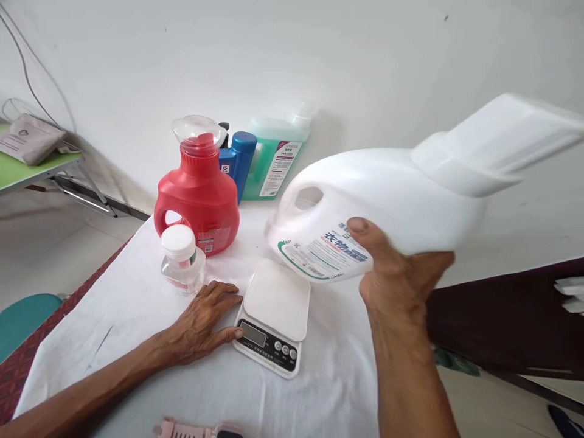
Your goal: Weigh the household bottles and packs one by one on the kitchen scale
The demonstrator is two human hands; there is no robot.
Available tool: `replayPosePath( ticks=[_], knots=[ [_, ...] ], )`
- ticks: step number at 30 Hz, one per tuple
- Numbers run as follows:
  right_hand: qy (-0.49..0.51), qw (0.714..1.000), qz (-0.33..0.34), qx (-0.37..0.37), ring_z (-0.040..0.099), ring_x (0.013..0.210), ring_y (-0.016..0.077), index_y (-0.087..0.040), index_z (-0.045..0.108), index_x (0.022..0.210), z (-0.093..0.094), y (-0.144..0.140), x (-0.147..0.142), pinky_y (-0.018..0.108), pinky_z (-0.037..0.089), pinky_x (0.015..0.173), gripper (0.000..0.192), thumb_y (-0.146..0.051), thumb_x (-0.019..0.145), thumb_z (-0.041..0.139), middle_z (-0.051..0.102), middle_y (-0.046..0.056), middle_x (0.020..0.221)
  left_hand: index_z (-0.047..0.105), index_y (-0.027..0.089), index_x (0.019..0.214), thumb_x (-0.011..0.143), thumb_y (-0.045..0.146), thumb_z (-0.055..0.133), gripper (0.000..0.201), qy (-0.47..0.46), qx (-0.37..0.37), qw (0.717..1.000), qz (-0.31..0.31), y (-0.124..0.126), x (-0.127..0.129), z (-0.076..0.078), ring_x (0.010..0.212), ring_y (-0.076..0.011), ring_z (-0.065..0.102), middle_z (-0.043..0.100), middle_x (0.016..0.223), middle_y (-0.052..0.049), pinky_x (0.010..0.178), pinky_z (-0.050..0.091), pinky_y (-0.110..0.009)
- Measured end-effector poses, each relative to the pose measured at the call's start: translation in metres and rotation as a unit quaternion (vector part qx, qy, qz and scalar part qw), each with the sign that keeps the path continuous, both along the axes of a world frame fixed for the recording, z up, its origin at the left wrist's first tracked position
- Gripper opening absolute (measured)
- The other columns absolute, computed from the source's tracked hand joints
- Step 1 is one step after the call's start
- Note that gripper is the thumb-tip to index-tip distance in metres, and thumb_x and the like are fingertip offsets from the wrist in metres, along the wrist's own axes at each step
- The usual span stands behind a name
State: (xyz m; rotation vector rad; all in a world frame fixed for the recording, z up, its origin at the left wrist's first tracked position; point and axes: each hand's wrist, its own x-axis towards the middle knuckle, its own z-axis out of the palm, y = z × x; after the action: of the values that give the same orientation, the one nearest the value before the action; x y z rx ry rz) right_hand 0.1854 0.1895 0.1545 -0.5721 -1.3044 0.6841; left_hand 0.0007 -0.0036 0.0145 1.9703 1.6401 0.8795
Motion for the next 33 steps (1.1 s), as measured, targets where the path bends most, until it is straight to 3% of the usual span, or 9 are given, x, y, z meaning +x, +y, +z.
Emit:
replayPosePath(
  ticks=[4, 8, 12, 19, 23, 25, 28, 31, 33],
  knots=[
    [-0.035, 0.998, -0.007, -0.049, 0.064, 0.128, 0.0356, -0.025, 0.076, 0.096, 0.002, -0.029, 0.018, 0.061, 0.052, 0.111, 0.036, -0.019, 0.063, 0.089, 0.074, 0.002, 0.118, 0.061, 0.018, 0.136, 0.100, 0.052, 0.059, 0.050, 0.008, 0.001, 1.000, 0.000, 0.000, 0.000, 0.001, 0.126, -0.0323, 0.055, 0.061, 0.140, -0.015, 0.106, 0.049, -0.053],
    [-0.046, 0.993, -0.003, -0.110, 0.059, 0.133, 0.0353, -0.032, 0.071, 0.117, -0.011, -0.049, 0.026, 0.061, 0.053, 0.109, 0.064, -0.022, 0.058, 0.091, 0.070, 0.000, 0.127, 0.060, 0.017, 0.137, 0.100, 0.052, 0.058, 0.051, 0.007, 0.004, 1.000, -0.003, 0.001, 0.000, 0.001, 0.126, -0.0319, 0.055, 0.061, 0.140, -0.015, 0.106, 0.049, -0.053],
    [-0.077, 0.992, -0.003, -0.103, 0.060, 0.131, 0.0338, -0.037, 0.063, 0.130, -0.018, -0.058, 0.025, 0.059, 0.053, 0.109, 0.083, -0.025, 0.054, 0.094, 0.067, 0.000, 0.133, 0.061, 0.018, 0.136, 0.101, 0.052, 0.057, 0.049, 0.006, 0.009, 1.000, -0.002, 0.001, 0.000, 0.000, 0.126, -0.0314, 0.055, 0.061, 0.139, -0.015, 0.106, 0.048, -0.052],
    [-0.078, 0.991, 0.040, -0.105, 0.064, 0.125, 0.0331, -0.034, 0.059, 0.136, -0.021, -0.059, 0.029, 0.056, 0.052, 0.106, 0.077, -0.037, 0.066, 0.091, 0.069, 0.006, 0.130, 0.060, 0.019, 0.137, 0.100, 0.053, 0.059, 0.050, 0.009, 0.026, 1.000, 0.000, 0.001, 0.000, -0.005, 0.126, -0.0315, 0.056, 0.061, 0.139, -0.015, 0.105, 0.048, -0.053],
    [-0.088, 0.987, 0.064, -0.122, 0.060, 0.129, 0.0372, -0.031, 0.066, 0.123, -0.025, -0.059, 0.049, 0.056, 0.051, 0.105, 0.074, -0.068, 0.062, 0.087, 0.068, 0.010, 0.128, 0.061, 0.021, 0.136, 0.099, 0.052, 0.061, 0.048, 0.010, 0.031, 0.999, 0.004, 0.000, -0.001, -0.005, 0.123, -0.0311, 0.057, 0.062, 0.137, -0.015, 0.103, 0.049, -0.052],
    [-0.065, 0.985, 0.037, -0.156, 0.059, 0.128, 0.0360, -0.032, 0.068, 0.112, -0.037, -0.064, 0.064, 0.055, 0.050, 0.104, 0.070, -0.086, 0.069, 0.068, 0.068, 0.009, 0.125, 0.062, 0.021, 0.136, 0.100, 0.052, 0.060, 0.048, 0.009, 0.029, 1.000, 0.001, 0.000, -0.001, -0.005, 0.123, -0.0306, 0.057, 0.062, 0.136, -0.015, 0.103, 0.049, -0.052],
    [-0.034, 0.965, -0.066, -0.253, 0.064, 0.112, 0.0312, -0.028, 0.065, 0.103, -0.075, -0.082, 0.084, 0.048, 0.054, 0.089, 0.058, -0.082, 0.087, 0.047, 0.068, 0.008, 0.111, 0.060, 0.020, 0.139, 0.100, 0.051, 0.059, 0.049, 0.011, 0.032, 0.999, -0.004, 0.000, -0.002, -0.004, 0.125, -0.0306, 0.056, 0.061, 0.138, -0.015, 0.105, 0.049, -0.052],
    [-0.111, 0.924, -0.135, -0.341, 0.063, 0.077, 0.0251, -0.024, 0.061, 0.090, -0.120, -0.107, 0.095, 0.037, 0.049, 0.064, 0.043, -0.066, 0.092, 0.054, 0.063, 0.005, 0.083, 0.060, 0.021, 0.139, 0.100, 0.049, 0.060, 0.048, 0.014, 0.034, 0.999, -0.003, 0.000, -0.002, -0.003, 0.126, -0.0304, 0.056, 0.061, 0.138, -0.015, 0.105, 0.050, -0.052],
    [-0.163, 0.913, -0.120, -0.354, 0.058, 0.069, 0.0213, -0.023, 0.063, 0.092, -0.141, -0.120, 0.098, 0.035, 0.048, 0.064, 0.040, -0.062, 0.096, 0.055, 0.063, 0.003, 0.080, 0.060, 0.022, 0.140, 0.100, 0.048, 0.060, 0.047, 0.018, 0.036, 0.999, -0.001, 0.001, -0.001, -0.002, 0.126, -0.0302, 0.056, 0.061, 0.139, -0.014, 0.105, 0.051, -0.052]
  ],
)
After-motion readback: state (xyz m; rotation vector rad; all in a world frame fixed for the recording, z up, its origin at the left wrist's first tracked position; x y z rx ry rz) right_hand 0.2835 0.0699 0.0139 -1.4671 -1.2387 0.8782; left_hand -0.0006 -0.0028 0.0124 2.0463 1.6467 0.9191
